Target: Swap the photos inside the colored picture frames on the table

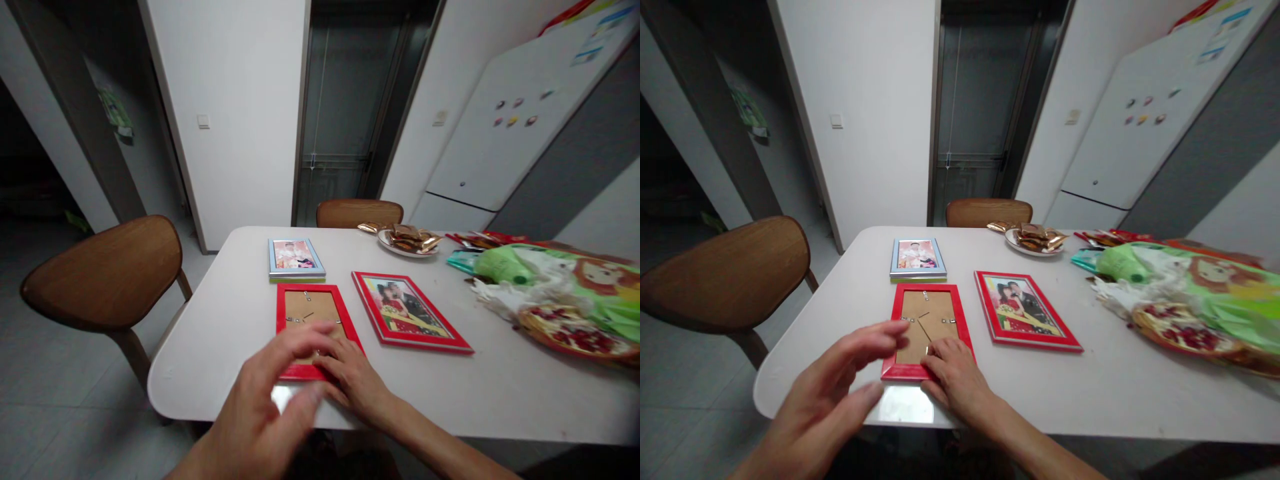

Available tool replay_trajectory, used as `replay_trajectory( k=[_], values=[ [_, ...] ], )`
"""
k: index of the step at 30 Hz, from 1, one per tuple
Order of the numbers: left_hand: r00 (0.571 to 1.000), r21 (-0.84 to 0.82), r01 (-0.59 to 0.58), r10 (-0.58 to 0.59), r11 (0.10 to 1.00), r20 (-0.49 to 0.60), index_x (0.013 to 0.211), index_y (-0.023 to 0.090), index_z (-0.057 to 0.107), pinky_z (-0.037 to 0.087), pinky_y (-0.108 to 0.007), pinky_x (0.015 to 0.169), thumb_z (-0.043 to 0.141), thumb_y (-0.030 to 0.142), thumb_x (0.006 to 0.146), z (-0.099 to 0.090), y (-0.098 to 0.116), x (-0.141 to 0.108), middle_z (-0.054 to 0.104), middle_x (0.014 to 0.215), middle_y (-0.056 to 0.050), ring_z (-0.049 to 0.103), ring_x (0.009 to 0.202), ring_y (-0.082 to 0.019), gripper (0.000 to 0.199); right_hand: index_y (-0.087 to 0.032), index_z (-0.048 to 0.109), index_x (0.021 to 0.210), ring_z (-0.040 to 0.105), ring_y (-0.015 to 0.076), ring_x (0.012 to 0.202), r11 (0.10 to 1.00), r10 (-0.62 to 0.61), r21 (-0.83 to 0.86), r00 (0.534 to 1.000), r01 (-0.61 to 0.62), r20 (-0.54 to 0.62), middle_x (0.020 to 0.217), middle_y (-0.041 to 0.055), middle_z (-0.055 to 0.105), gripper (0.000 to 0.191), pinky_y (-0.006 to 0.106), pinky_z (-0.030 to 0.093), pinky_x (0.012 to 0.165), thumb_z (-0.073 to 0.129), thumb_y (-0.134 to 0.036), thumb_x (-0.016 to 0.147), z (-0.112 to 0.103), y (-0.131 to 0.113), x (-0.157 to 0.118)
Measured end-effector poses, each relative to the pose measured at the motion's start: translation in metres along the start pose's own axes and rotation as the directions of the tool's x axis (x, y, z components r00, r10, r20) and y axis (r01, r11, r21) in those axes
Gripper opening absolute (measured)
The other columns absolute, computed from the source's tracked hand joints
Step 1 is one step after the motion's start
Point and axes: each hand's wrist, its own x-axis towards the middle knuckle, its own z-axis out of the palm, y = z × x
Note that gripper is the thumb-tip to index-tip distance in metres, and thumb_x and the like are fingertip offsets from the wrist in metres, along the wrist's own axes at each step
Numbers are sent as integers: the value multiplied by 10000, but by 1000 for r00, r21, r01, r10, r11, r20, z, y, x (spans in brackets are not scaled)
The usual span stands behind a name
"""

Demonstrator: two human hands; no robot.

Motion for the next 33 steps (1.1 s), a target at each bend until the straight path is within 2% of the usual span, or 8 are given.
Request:
replay_trajectory(
  k=[4, 6, 9, 11, 15, 20, 26, 33],
  values=[
    [916, -88, 323, -335, 942, -223, 1095, 177, 470, 292, -419, 957, 588, 274, 694, 0, -34, 49, 434, 1239, -126, 381, 1153, -257, 429, -179, 565, 893, 442, 196, 880, 989, 49, 144, 993, -33, -105, 933, 80, 515, 189, 370, 364, 784, 527, -265, 729, -5, -6, -1],
    [859, -340, 424, -492, 839, -144, 1143, 166, 422, 325, -429, 926, 553, 337, 724, 5, -49, 55, 431, 1242, -151, 389, 1153, -266, 471, -173, 552, 885, 452, 197, 904, 961, 111, 270, 978, -60, -179, 948, 89, 505, 179, 368, 375, 796, 525, -244, 722, -12, -9, 0],
    [919, -574, 352, -388, 739, 64, 1187, 166, 390, 365, -425, 898, 466, 404, 775, 27, -47, 53, 479, 1210, -132, 443, 1110, -267, 482, -185, 544, 830, 419, 213, 1043, 886, 215, 456, 946, -83, -245, 1087, 97, 461, 140, 372, 346, 880, 527, -256, 711, -25, -18, 2],
    [959, -608, 242, -283, 756, 29, 1205, 189, 383, 345, -384, 935, 448, 395, 792, 46, -32, 52, 457, 1243, -91, 427, 1129, -243, 466, -199, 532, 900, 387, 223, 1112, 800, 295, 591, 924, -100, -242, 1191, 95, 417, 221, 376, 332, 910, 522, -311, 710, -36, -23, 4],
    [988, -434, 145, -111, 889, 105, 1231, 219, 368, 254, -328, 1012, 432, 357, 814, 81, -3, 56, 377, 1315, -26, 316, 1211, -194, 444, -207, 312, 1243, 416, 223, 1115, 569, 537, 796, 826, -206, -170, 1231, 111, 425, 603, 387, 364, 895, 478, -443, 714, -65, -23, 1],
    [940, -114, -47, 83, 992, 330, 1258, 172, 339, 203, -313, 1040, 438, 280, 796, 110, 1, 61, 330, 1341, -38, 278, 1230, -180, 485, -209, 414, 1207, 426, 238, 1113, 496, 731, 812, 651, -306, -202, 1237, 71, 451, 646, 378, 349, 927, 613, -337, 606, -100, -1, -11],
    [916, 372, -147, -16, 916, 400, 1263, 110, 328, 165, -418, 1038, 559, 250, 668, 130, -29, 62, 224, 1373, -137, 183, 1259, -269, 653, -160, 475, 1141, 626, 194, 705, 9, 899, 1000, 439, -2, -7, 837, 68, 660, 563, 325, 524, 639, 558, -109, 586, -99, 49, -33],
    [911, 548, -171, -81, 819, 405, 1281, 126, 285, 175, -413, 1035, 502, 202, 680, 128, -52, 67, 153, 1394, -130, 138, 1272, -252, 644, -174, 514, 1089, 623, 142, 624, 14, 983, 972, 175, 233, -56, 716, 14, 653, 477, 302, 535, 647, 455, -25, 639, -92, 122, -55]
  ],
)
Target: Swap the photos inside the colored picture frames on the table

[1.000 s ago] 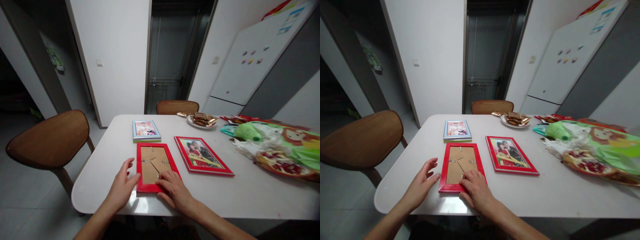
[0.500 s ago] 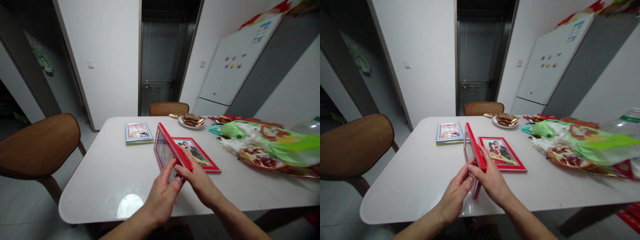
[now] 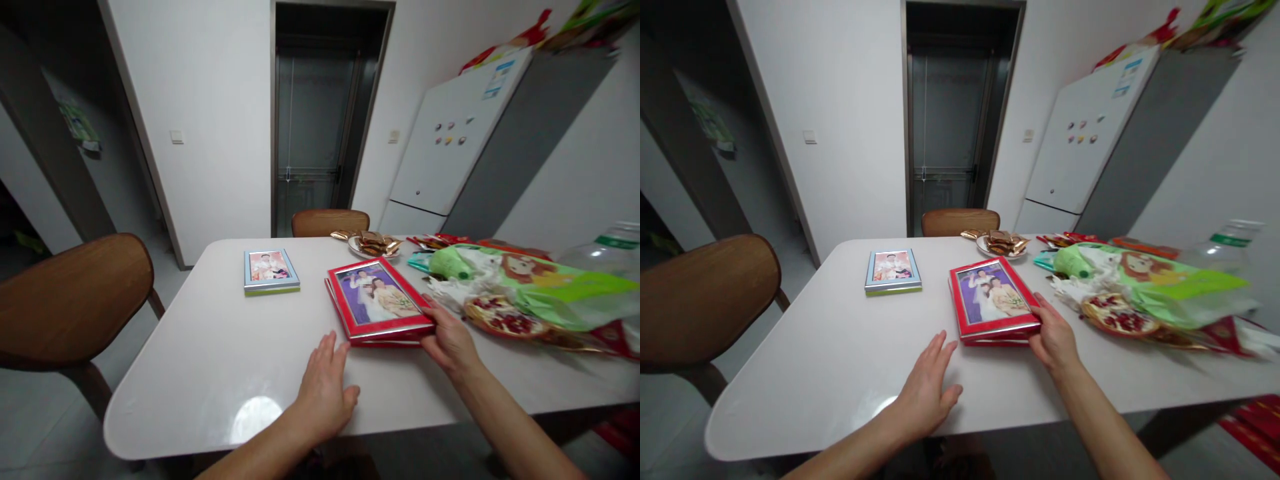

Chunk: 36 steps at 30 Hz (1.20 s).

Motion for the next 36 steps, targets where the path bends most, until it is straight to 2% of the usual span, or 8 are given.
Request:
replay_trajectory(
  k=[7, 11, 15, 19, 23, 27, 31, 36],
  values=[
    [995, 70, 96, -93, 993, -40, 1260, 81, 316, 179, -362, 1037, 473, 209, 697, -9, -22, 11, 204, 1378, -150, 175, 1265, -231, 598, -155, 550, 1053, 587, 124, 511, 947, -49, -319, 994, 17, -93, 638, -7, 640, 446, 217, 508, 492, 517, -97, 612, -34, 10, 43],
    [994, 52, 109, -107, 993, -28, 1250, 96, 333, 185, -354, 1033, 485, 217, 693, -7, -28, 14, 226, 1373, -139, 195, 1261, -219, 590, -124, 594, 1010, 603, 157, 633, 673, -161, -736, 986, 75, -47, 742, 57, 659, 419, 239, 487, 580, 563, -186, 597, -50, 21, 55],
    [987, -67, 115, -122, 991, -102, 1215, 110, 381, 177, -370, 1029, 521, 183, 660, -13, -45, 16, 251, 1364, -133, 206, 1258, -219, 577, -118, 620, 972, 589, 227, 784, 380, -235, -915, 971, 132, 43, 807, 88, 656, 390, 360, 436, 762, 550, -235, 607, -48, 24, 56],
    [930, -370, 169, -272, 913, -248, 1137, 121, 462, 152, -351, 1031, 587, 162, 599, -36, -74, 21, 330, 1329, -133, 247, 1242, -227, 554, -134, 594, 1006, 503, 243, 989, 67, -444, -897, 818, 437, 366, 1036, 108, 588, 376, 403, 339, 894, 494, -236, 659, -3, 32, 38],
    [860, -517, 224, -418, 826, -295, 1148, 113, 433, 212, -382, 999, 588, 214, 637, -58, -101, 30, 389, 1284, -159, 323, 1201, -260, 543, -106, 555, 1044, 473, 200, 1031, -46, -212, -643, 621, 765, 754, 1088, 106, 561, 362, 337, 324, 917, 424, -207, 721, 78, 72, 5],
    [785, -683, 225, -545, 694, -295, 1135, 107, 419, 320, -349, 932, 550, 213, 694, -69, -117, 33, 418, 1253, -178, 421, 1133, -237, 472, -125, 478, 1128, 441, 204, 1054, -108, 20, -473, 477, 875, 879, 1154, 108, 514, 413, 324, 323, 889, 460, -205, 723, 152, 124, -15],
    [726, -822, 183, -638, 540, -258, 1087, 115, 445, 402, -297, 844, 538, 217, 721, -74, -124, 29, 450, 1220, -178, 474, 1081, -205, 392, -145, 421, 1161, 400, 223, 1066, -246, 104, -411, 446, 878, 889, 1136, 122, 498, 463, 350, 294, 870, 501, -185, 707, 194, 153, -13],
    [682, -922, 98, -700, 375, -212, 1026, 120, 474, 449, -259, 746, 589, 207, 689, -77, -128, 28, 559, 1069, -136, 560, 933, -166, 367, -142, 526, 996, 412, 225, 986, -280, 117, -393, 437, 876, 892, 1018, 124, 520, 262, 346, 283, 836, 450, -160, 746, 202, 158, -17]
  ],
)
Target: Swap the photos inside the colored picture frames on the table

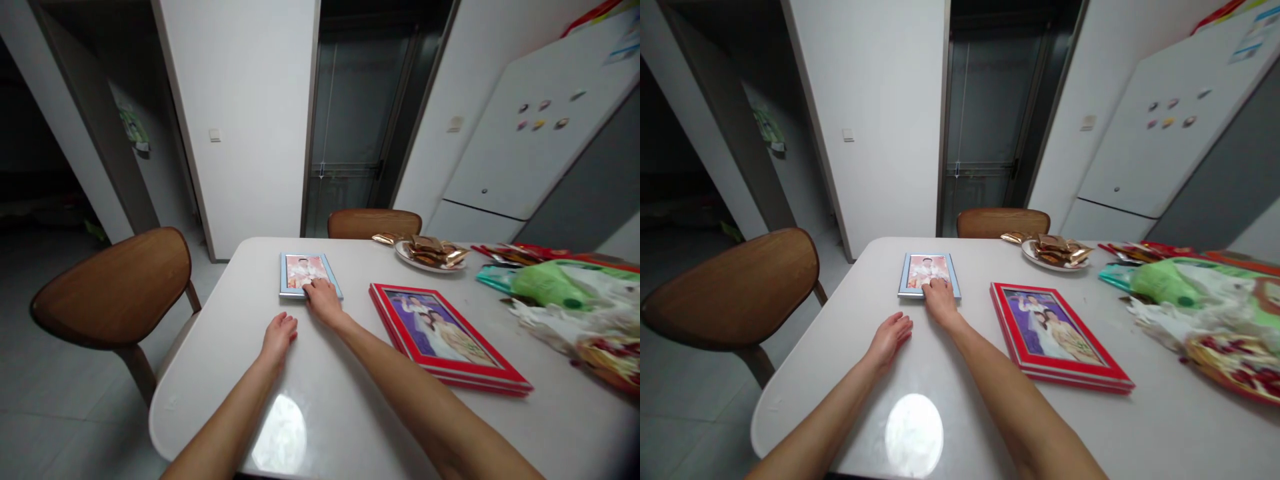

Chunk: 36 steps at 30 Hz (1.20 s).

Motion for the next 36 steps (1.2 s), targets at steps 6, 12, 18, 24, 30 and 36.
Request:
replay_trajectory(
  k=[6, 12, 18, 24, 30, 36],
  values=[
    [998, -187, -58, 61, 981, 7, 937, 138, 535, 459, -264, 732, 517, 243, 742, 11, 1, -6, 629, 891, -67, 595, 838, -156, 222, -176, 543, 931, 433, 201, 898, 985, -112, 121, 991, 119, -67, 939, 80, 519, 217, 325, 331, 784, 497, -226, 725, -19, -22, -51],
    [937, -136, -344, 350, 929, 20, 1030, 166, 526, 384, -289, 892, 519, 241, 744, 24, 18, -54, 596, 1057, -39, 517, 1017, -190, 295, -187, 494, 1070, 423, 201, 1054, 672, 62, 740, 994, 27, -93, 1132, 80, 491, 385, 355, 328, 893, 504, -244, 690, -58, -31, -86],
    [690, 330, -722, 607, 608, 394, 1178, 199, 440, 333, -318, 968, 459, 178, 777, 18, 25, -105, 496, 1214, -41, 443, 1117, -186, 402, -236, 330, 1235, 528, 195, 979, -96, 347, 982, 919, -165, 189, 1128, 69, 535, 539, 330, 450, 741, 427, -454, 752, -94, -22, -107],
    [532, 501, -844, 416, 191, 738, 1175, 147, 443, 310, -355, 993, 412, 147, 782, 13, -4, -121, 431, 1266, -103, 344, 1196, -191, 394, -160, 320, 1250, 604, 147, 709, -89, 328, 943, 884, -322, 333, 827, 26, 645, 664, 258, 466, 663, 573, -252, 643, -79, -9, -134],
    [624, 616, -779, 238, 116, 744, 1139, 162, 469, 342, -382, 966, 465, 143, 732, 2, -11, -121, 454, 1248, -105, 393, 1162, -213, 407, -89, 383, 1219, 542, 123, 563, 412, 424, 802, 870, -433, 252, 622, -22, 574, 618, 226, 425, 532, 513, -215, 628, -46, 7, -144],
    [750, 754, -653, 188, 64, 634, 1104, 162, 486, 260, -465, 985, 567, 201, 664, -22, -4, -118, 452, 1246, -125, 379, 1167, -260, 449, -104, 499, 1132, 564, 170, 714, 768, 333, 521, 927, -373, 172, 822, 68, 608, 491, 282, 432, 675, 469, -237, 660, -32, 19, -151]
  ],
)
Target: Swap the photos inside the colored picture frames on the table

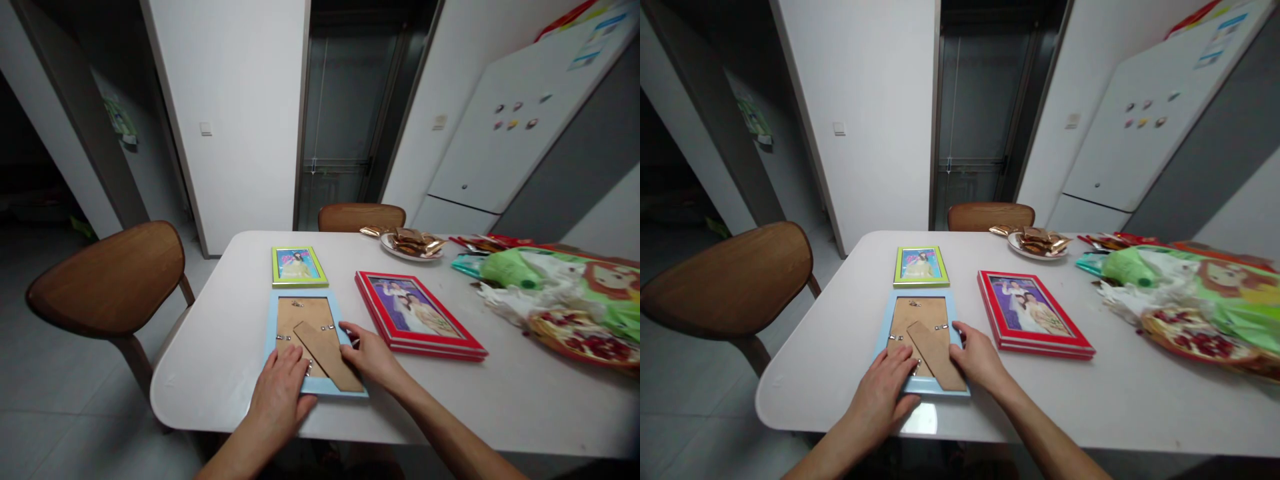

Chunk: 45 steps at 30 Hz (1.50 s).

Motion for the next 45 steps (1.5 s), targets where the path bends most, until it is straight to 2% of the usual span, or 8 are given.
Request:
replay_trajectory(
  k=[4, 8, 15, 23, 28, 34, 39, 45],
  values=[
    [999, 13, 28, -28, 1000, 29, 1029, 169, 524, 271, -439, 984, 570, 216, 666, 0, -2, -1, 472, 1230, -118, 390, 1161, -251, 369, -132, 564, 1049, 530, 207, 902, 967, -118, -226, 993, 116, 5, 1019, 120, 552, 392, 319, 392, 810, 459, -234, 685, -1, -5, 3],
    [998, 21, 31, -32, 999, 56, 1015, 175, 522, 270, -427, 987, 574, 223, 660, -2, -3, 1, 473, 1229, -116, 392, 1161, -240, 362, -131, 580, 1037, 448, 226, 1054, 920, -183, -349, 983, 180, 25, 1160, 137, 473, 367, 315, 326, 899, 461, -171, 692, 0, -13, 15],
    [999, -37, 10, -9, 999, 43, 947, 161, 544, 214, -453, 1010, 607, 243, 635, -2, -12, 2, 510, 1192, -111, 427, 1132, -233, 329, -168, 637, 877, 529, 150, 831, 891, -195, -414, 981, 185, 18, 905, 78, 546, 250, 219, 375, 745, 412, -188, 770, 9, -17, 28],
    [1000, -40, 13, -13, 999, 13, 883, 174, 554, 220, -460, 1009, 628, 230, 617, 1, -13, 2, 527, 1176, -91, 438, 1122, -232, 281, -192, 625, 865, 523, 154, 765, 837, -144, -531, 989, 135, 25, 885, 74, 552, 238, 232, 354, 664, 408, -267, 802, 7, -21, 31],
    [1000, -42, 3, -2, 999, 6, 846, 173, 556, 229, -463, 1005, 637, 243, 621, 1, -14, 1, 525, 1178, -94, 441, 1120, -234, 249, -173, 607, 966, 464, 194, 927, 852, -275, -466, 961, 238, -12, 969, 89, 573, 263, 272, 331, 776, 431, -270, 796, 15, -28, 39],
    [999, -58, -33, 32, 998, -32, 906, 177, 543, 263, -478, 983, 645, 236, 620, 2, -14, 1, 574, 1107, -87, 491, 1061, -236, 309, -203, 634, 914, 485, 173, 883, 885, -377, -218, 908, 411, 181, 934, 51, 599, 289, 267, 326, 774, 514, -395, 735, 39, -54, 38],
    [995, -76, -54, 48, 996, -82, 840, 185, 550, 309, -453, 961, 667, 210, 594, 4, -15, 0, 616, 1007, -52, 526, 999, -226, 273, -236, 649, 799, 462, 192, 885, 876, -342, -307, 929, 371, 144, 914, 35, 578, 235, 299, 299, 741, 566, -423, 683, 53, -69, 34],
    [996, -67, -59, 54, 996, -71, 986, 168, 514, 308, -481, 957, 668, 212, 594, 7, -18, -1, 592, 1068, -89, 512, 1028, -246, 424, -224, 627, 753, 455, 177, 845, 878, -342, -329, 936, 348, 79, 876, 33, 567, 155, 276, 299, 699, 545, -348, 709, 64, -64, 39]
  ],
)
